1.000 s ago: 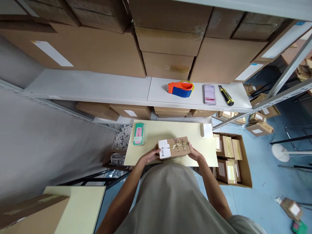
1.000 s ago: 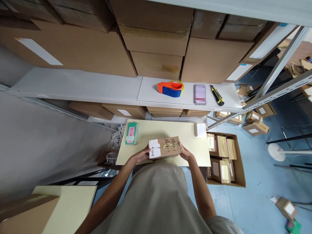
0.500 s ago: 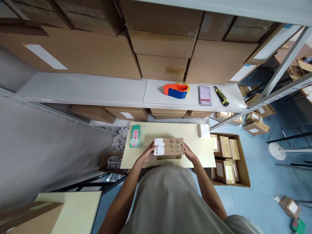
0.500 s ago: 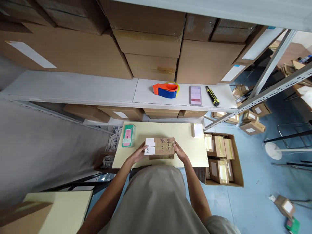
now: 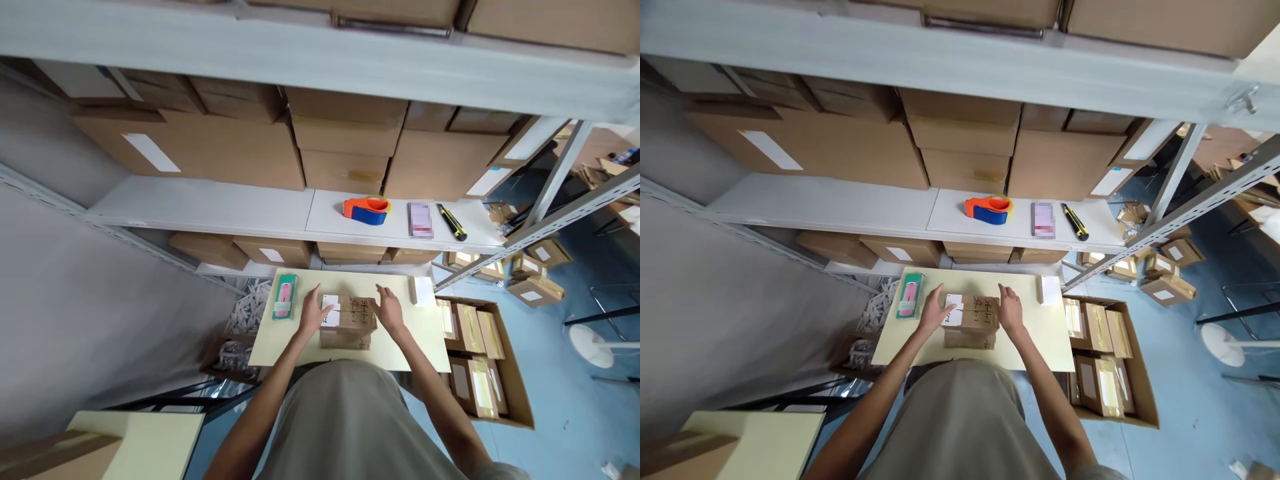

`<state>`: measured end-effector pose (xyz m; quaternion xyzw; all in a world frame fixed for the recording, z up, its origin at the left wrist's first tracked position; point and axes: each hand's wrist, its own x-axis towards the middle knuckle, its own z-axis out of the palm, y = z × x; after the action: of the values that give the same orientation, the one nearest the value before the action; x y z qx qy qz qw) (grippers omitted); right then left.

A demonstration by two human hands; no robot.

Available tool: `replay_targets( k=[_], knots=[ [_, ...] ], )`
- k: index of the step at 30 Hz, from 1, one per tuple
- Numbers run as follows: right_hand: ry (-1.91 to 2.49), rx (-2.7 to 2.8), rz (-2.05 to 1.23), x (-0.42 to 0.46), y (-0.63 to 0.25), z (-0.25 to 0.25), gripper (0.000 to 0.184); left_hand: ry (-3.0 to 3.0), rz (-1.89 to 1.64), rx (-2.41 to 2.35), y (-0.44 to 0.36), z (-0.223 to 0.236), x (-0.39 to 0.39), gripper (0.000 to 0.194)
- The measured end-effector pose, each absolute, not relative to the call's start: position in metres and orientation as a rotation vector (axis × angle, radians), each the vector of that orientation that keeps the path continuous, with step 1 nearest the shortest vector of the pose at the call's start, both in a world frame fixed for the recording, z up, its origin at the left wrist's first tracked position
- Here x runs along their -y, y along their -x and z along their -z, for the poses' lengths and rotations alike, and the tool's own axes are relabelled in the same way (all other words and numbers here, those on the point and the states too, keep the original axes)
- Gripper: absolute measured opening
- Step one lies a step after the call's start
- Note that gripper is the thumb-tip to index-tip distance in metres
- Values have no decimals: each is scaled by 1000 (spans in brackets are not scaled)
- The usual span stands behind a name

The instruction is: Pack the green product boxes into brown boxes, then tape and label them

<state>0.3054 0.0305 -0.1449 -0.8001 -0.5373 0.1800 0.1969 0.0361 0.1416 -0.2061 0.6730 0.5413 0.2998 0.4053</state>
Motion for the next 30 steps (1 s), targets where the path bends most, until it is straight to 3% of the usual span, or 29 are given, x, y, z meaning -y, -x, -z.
replay_targets(
  k=[5, 8, 11, 18, 23, 26, 30],
  knots=[
    [1919, 1727, 148, -144, -320, 25, 50, -2060, -1063, -1037, -92, 103, -188, 40],
    [2046, 1805, 202, -204, -329, -20, 53, -2144, -1187, -935, -117, 48, -203, 35],
    [2261, 1886, 97, -235, -335, -29, 54, -2181, -1204, -895, -124, 24, -202, 33],
    [2344, 1945, 14, -248, -346, -22, 51, -2054, -1054, -945, -112, 42, -170, 27],
    [2156, 1663, -99, -219, -341, -4, 43, -1869, -1008, -948, -94, 63, -132, 27],
    [1895, 1410, -364, -161, -320, 25, 48, -1692, -986, -989, -79, 77, -101, 31],
    [1469, 1047, -971, -64, -261, 70, 64, -1527, -995, -1023, -62, 94, -59, 37]
  ],
)
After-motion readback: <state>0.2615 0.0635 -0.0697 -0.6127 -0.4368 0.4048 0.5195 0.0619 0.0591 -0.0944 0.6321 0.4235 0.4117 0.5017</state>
